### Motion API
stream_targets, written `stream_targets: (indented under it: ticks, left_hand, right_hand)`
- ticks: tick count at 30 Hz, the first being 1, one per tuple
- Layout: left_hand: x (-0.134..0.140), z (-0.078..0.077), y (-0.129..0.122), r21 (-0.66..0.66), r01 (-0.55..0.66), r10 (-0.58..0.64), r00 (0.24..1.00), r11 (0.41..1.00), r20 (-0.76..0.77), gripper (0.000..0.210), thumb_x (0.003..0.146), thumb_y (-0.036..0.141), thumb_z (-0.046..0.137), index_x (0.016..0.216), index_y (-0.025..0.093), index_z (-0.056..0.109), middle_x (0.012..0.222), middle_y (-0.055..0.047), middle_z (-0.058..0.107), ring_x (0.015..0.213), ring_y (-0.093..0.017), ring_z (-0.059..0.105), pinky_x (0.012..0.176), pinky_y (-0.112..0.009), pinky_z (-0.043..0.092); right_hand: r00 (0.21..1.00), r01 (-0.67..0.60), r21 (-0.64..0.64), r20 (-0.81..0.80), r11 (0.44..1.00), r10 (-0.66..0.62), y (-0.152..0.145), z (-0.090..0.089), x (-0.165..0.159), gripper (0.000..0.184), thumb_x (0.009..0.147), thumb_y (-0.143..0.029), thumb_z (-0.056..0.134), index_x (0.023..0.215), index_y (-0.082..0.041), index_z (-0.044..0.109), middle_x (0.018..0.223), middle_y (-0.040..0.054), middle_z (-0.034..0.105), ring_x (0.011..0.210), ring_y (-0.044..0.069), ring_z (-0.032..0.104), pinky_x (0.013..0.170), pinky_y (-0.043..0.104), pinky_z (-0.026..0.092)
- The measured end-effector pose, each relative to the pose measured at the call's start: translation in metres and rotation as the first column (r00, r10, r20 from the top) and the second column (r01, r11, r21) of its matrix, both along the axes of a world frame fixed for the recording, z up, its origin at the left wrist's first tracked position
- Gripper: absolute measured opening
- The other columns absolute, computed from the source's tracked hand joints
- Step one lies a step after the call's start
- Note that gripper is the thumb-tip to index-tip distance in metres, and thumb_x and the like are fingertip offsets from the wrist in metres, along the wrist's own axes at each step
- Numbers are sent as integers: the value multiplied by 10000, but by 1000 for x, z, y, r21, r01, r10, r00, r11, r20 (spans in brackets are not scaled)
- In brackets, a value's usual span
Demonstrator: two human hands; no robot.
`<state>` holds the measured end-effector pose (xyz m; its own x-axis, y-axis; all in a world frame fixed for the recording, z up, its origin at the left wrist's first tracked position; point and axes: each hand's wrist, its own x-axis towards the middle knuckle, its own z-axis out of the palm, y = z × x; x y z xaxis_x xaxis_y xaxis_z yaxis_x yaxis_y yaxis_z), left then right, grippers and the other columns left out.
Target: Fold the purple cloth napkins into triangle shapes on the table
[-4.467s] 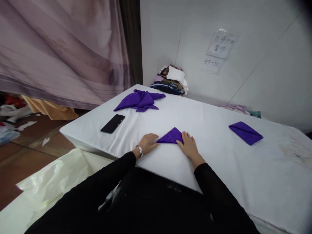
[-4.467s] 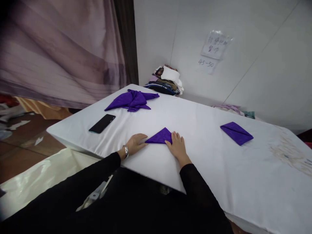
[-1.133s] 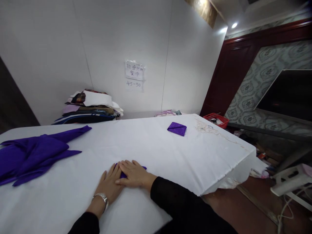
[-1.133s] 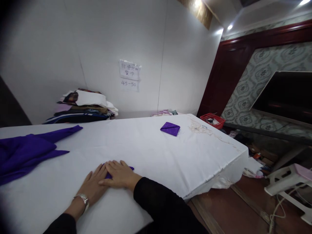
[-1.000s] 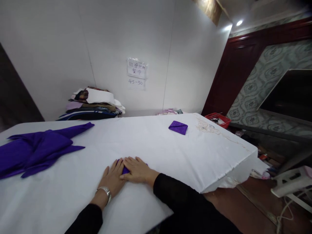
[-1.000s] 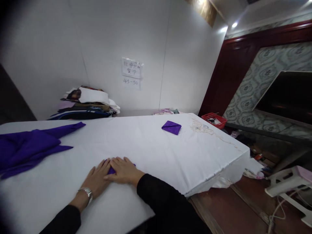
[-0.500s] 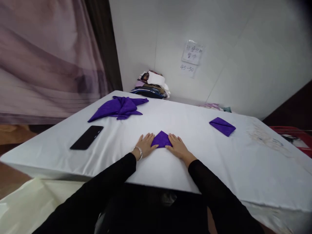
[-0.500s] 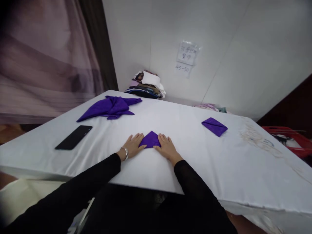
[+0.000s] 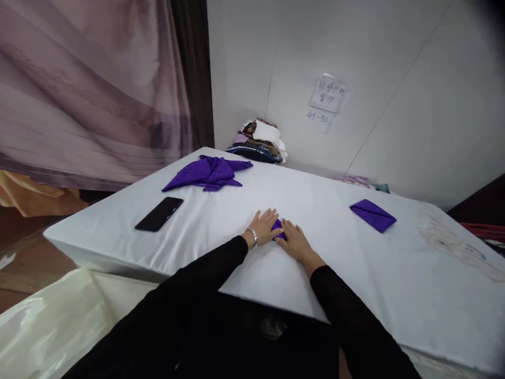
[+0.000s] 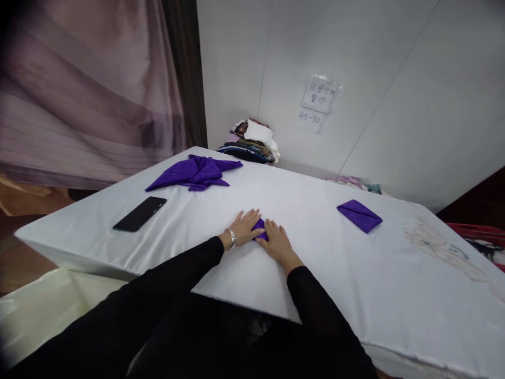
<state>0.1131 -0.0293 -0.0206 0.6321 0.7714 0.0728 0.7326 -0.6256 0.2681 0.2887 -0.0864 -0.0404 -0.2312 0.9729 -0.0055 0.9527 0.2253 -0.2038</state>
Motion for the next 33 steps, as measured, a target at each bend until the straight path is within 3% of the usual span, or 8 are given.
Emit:
stream_targets:
  ticks: [6, 11, 15, 18, 22, 26, 33]
  left_hand:
    - [11, -24, 4, -10, 15, -16, 998, 1000, -62, 752, 840, 658, 189, 1412, 175, 249, 1505, -86, 204, 1388, -228, 98, 1102, -501, 91]
    - [10, -25, 6, 0, 26, -26, 996, 1000, -80, 756, 841, 655, 179, 1417, 167, 240, 1508, -88, 191, 1387, -246, 92, 1099, -509, 87]
    - [12, -25, 6, -9, 19, -19, 997, 1000, -80, 745, 846, 642, 189, 1422, 172, 229, 1510, -85, 188, 1387, -259, 88, 1098, -508, 87]
    - [11, -24, 5, -4, 22, -22, 996, 1000, -83, 727, 855, 616, 201, 1427, 168, 214, 1510, -88, 184, 1387, -256, 91, 1097, -514, 88]
    - [9, -22, 4, 24, 61, -57, 985, 998, -163, 646, 864, 478, 326, 1433, 202, 197, 1518, -79, 155, 1389, -274, 65, 1085, -541, 81]
    - [8, -21, 4, 59, 105, -90, 972, 993, -219, 651, 843, 443, 388, 1420, 174, 252, 1519, -90, 147, 1380, -327, 57, 1090, -517, 26]
    - [10, -24, 6, 21, 51, -46, 981, 998, -189, 625, 867, 381, 308, 1446, 215, 141, 1519, -68, 156, 1391, -261, 45, 1084, -533, 75]
  right_hand:
    - [1000, 1, -2, 15, 1000, -1, -3, -2, 5, 755, 862, -612, 276, 1451, -159, 144, 1511, 65, 149, 1387, 210, 93, 1102, 418, 84]
    - [999, 27, -27, 28, 999, -26, -17, -2, 26, 718, 883, -591, 231, 1453, -165, 140, 1508, 70, 158, 1387, 206, 99, 1104, 419, 72]
    - [991, 131, -83, 5, 988, -131, -23, 11, 36, 705, 896, -582, 164, 1449, -145, 152, 1507, 91, 160, 1387, 222, 91, 1097, 446, 67]
    - [988, 149, -2, -32, 989, -149, -15, 29, 18, 731, 887, -608, 160, 1453, -147, 124, 1517, 88, 102, 1391, 231, 34, 1094, 460, 15]
    - [993, -37, 79, -110, 996, 46, 5, 41, -36, 726, 888, -613, 181, 1451, -157, 133, 1515, 82, 125, 1392, 217, 22, 1096, 442, -30]
    - [967, -112, 34, -226, 993, 116, 22, 31, -65, 712, 901, -594, 162, 1441, -130, 172, 1505, 104, 167, 1389, 217, 58, 1098, 430, 28]
    - [966, -37, -19, -257, 999, 31, 21, 11, -36, 768, 877, -638, 188, 1451, -134, 118, 1516, 88, 115, 1390, 203, 62, 1104, 404, 66]
